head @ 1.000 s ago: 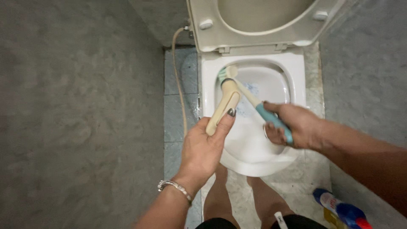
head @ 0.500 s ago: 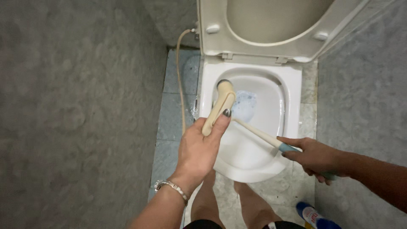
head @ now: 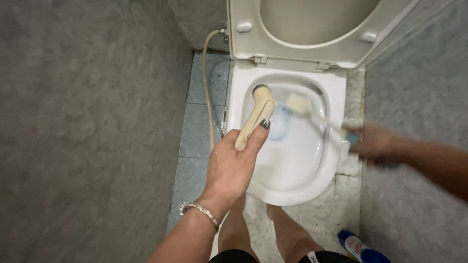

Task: The person cleans a toilet by applying liquid cleaner and scrubbing the inside of the bowl and the rim with a brush while using a bidet sprayer to rinse.

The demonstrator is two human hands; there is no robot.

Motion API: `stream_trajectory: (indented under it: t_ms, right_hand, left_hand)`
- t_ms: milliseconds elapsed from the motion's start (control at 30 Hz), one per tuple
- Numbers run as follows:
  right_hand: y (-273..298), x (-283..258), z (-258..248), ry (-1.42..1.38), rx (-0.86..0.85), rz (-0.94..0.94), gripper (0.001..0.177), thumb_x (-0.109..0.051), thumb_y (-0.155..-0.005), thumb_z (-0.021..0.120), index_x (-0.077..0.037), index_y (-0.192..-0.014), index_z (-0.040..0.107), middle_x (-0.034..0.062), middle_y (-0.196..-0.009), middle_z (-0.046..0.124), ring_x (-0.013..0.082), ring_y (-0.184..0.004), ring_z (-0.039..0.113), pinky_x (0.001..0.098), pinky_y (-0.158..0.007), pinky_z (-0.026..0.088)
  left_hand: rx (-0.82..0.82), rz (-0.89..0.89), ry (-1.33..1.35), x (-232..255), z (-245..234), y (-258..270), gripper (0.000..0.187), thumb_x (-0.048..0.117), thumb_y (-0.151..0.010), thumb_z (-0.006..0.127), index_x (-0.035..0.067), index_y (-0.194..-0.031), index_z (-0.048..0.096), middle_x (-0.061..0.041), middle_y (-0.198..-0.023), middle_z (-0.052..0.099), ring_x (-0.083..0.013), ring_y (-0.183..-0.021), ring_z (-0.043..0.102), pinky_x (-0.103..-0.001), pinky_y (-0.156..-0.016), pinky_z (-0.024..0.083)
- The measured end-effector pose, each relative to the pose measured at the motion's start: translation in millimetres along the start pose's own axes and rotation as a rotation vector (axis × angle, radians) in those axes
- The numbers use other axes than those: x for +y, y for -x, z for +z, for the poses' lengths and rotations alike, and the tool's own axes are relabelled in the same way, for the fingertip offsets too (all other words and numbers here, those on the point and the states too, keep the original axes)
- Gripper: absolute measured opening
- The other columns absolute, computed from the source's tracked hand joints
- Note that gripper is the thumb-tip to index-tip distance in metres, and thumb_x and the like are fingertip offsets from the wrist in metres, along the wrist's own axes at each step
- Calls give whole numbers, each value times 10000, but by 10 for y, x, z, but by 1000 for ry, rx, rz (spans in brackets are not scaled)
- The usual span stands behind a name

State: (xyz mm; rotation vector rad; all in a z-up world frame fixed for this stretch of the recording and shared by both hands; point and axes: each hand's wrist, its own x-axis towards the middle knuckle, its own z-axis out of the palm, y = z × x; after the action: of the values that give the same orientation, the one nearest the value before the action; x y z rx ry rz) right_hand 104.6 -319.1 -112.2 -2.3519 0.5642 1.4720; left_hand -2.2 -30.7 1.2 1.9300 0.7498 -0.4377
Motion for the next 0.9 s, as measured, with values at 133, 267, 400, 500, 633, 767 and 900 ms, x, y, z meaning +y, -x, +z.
stream_trajectory:
  t_ms: [133, 267, 400, 500, 633, 767, 900]
  right_hand:
    - [-281, -359, -116, -19, 10, -17, 595, -148, -983, 685, -281, -1546, 550, 131, -776, 578, 185, -532, 469, 346, -450, 378]
    - [-367, -405, 353, -20, -6, -40, 630, -183, -1009, 663, -316, -1582, 439, 155, -799, 603, 194, -557, 493, 358, -481, 414]
    - [-410, -568, 566, -38, -56, 40, 570, -207, -1024, 640, -326, -1558, 481, 128, -811, 592, 191, -586, 489, 361, -508, 405]
    - [-483, -700, 341, -25, -69, 71, 504, -231, -1027, 630, -327, -1516, 556, 105, -814, 596, 166, -594, 479, 342, -522, 415]
    - [-654, -719, -40, 182, 14, -41, 482, -235, -1025, 642, -334, -1492, 576, 138, -806, 588, 205, -589, 469, 366, -525, 394]
    - [-918, -541, 45, 325, 13, -68, 420, -308, -1030, 645, -270, -1448, 637, 136, -811, 592, 213, -591, 484, 360, -517, 421]
    - [-1176, -805, -173, 304, -3, -160, 460, -228, -1028, 633, -213, -1486, 593, 135, -852, 705, 201, -571, 458, 369, -498, 469]
  left_hand:
    - [2, 14, -8, -13, -9, 11, 675, 681, -820, 615, 21, -907, 724, -100, -723, 694, -221, -717, 683, -379, -677, 541]
    - [28, 65, 40, -112, -27, 22, 630, 671, -804, 622, 58, -916, 716, -67, -727, 710, -188, -715, 694, -358, -672, 553]
    - [-16, 12, 24, -190, -66, 56, 636, 687, -807, 614, 65, -892, 720, -62, -725, 698, -181, -702, 683, -359, -645, 547]
    - [-25, 22, 25, -191, -73, 61, 645, 691, -809, 616, 58, -891, 713, -72, -718, 699, -195, -686, 681, -365, -628, 549]
    - [-41, 30, 2, -154, -73, 46, 631, 703, -802, 602, 91, -896, 722, -60, -716, 710, -181, -684, 700, -351, -635, 555]
    - [-75, -6, -28, -132, -81, 17, 656, 726, -794, 590, 93, -904, 723, -65, -722, 708, -177, -693, 708, -351, -635, 567]
    - [-52, 59, 4, -179, -120, -30, 700, 735, -800, 583, 54, -902, 714, -72, -722, 705, -189, -684, 705, -358, -628, 569]
